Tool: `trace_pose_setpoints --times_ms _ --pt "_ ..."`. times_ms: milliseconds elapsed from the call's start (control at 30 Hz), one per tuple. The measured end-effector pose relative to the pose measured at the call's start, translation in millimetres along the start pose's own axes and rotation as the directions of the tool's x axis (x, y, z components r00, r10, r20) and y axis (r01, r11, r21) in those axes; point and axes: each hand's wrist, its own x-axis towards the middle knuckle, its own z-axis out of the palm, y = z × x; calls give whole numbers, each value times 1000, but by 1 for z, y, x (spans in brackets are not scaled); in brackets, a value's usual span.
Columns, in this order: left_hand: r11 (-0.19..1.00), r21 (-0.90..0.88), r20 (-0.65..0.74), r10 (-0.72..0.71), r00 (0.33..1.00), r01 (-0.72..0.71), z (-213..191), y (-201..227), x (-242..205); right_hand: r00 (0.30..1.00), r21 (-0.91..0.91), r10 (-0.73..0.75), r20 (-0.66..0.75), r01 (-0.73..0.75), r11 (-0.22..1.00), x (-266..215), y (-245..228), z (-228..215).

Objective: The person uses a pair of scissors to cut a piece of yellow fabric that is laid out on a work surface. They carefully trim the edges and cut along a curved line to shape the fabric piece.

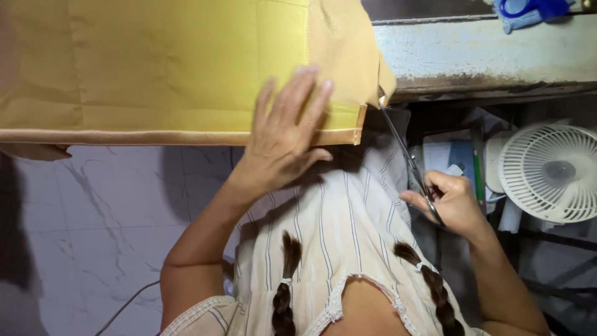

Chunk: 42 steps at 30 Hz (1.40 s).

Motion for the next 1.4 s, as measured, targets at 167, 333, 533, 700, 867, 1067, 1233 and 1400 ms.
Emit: trace_pose_setpoints --times_ms 167,333,533,700,867,1067,1233,1400 --pt "955 295 -127 6 992 32 -16 -8 -15 932 355 162 324 -279 892 -7 18 22" --pt "961 277 -203 63 977 -4 -14 -9 -16 876 490 110 470 -362 793 16 -7 25" --pt "943 331 -217 106 970 -29 -13 -10 -21 844 550 -79 530 -271 790 51 -5 18" --pt "925 377 -193 118 974 -38 -15 -10 -21 784 467 -74 617 -288 836 66 -7 7" --pt "930 368 -213 113 970 -28 -15 -5 -22 800 514 -90 593 -290 808 78 -38 11" --pt "935 353 -230 94 969 -7 -16 5 -21 831 561 -51 554 -327 761 76 -36 31" --pt "939 343 -221 76 972 5 -15 8 -20 855 565 42 516 -377 734 68 -55 34" --pt "948 318 -227 56 972 20 -16 10 -19 864 484 118 489 -381 787 60 -61 45"
